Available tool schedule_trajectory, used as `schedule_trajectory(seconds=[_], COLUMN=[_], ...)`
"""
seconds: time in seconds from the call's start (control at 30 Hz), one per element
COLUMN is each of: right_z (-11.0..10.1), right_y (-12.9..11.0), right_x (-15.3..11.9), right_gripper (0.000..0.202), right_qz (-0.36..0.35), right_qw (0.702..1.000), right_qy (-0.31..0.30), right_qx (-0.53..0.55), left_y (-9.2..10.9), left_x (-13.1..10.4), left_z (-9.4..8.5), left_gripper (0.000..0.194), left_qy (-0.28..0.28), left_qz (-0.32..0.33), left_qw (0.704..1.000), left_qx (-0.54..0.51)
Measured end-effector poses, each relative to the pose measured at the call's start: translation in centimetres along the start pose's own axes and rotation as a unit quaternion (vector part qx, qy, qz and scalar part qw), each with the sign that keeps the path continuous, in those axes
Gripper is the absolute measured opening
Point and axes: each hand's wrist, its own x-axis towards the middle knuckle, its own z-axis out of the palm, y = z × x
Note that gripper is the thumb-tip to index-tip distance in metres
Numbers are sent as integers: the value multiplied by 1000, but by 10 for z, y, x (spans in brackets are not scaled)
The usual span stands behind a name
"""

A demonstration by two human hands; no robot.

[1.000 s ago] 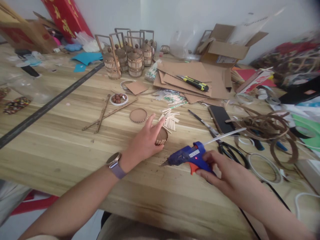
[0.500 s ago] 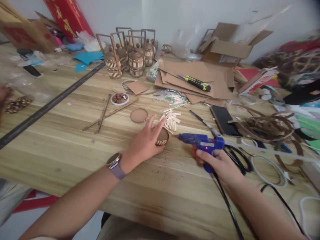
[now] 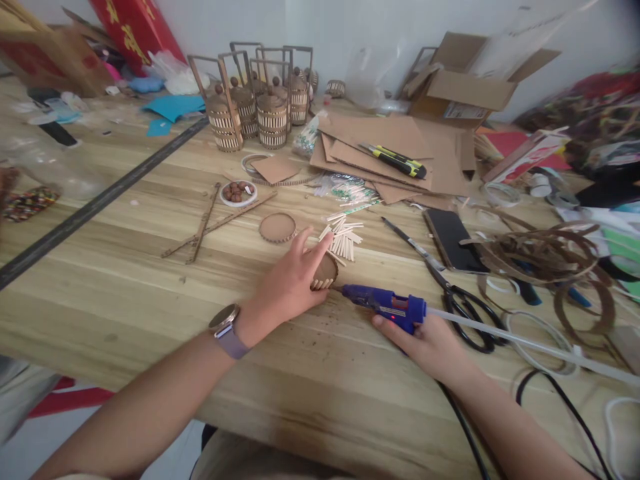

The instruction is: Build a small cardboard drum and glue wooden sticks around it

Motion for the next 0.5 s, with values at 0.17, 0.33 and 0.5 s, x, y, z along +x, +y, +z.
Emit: schedule_trajectory(seconds=[0.17,0.33,0.5], right_z=[1,1,2], right_y=[-3,-4,-4], right_x=[0,0,1], right_gripper=[31,31,30], right_qz=[-10,-16,-23], right_qw=[1000,999,999], right_qy=[-2,1,2], right_qx=[-21,-30,-34], left_y=[1,2,2], left_x=[0,0,1], left_z=[-1,-1,-1], left_gripper=[100,98,97], left_qy=[-2,-3,-7], left_qz=[-3,-5,-5], left_qw=[1000,1000,1000], left_qx=[-3,-1,3])
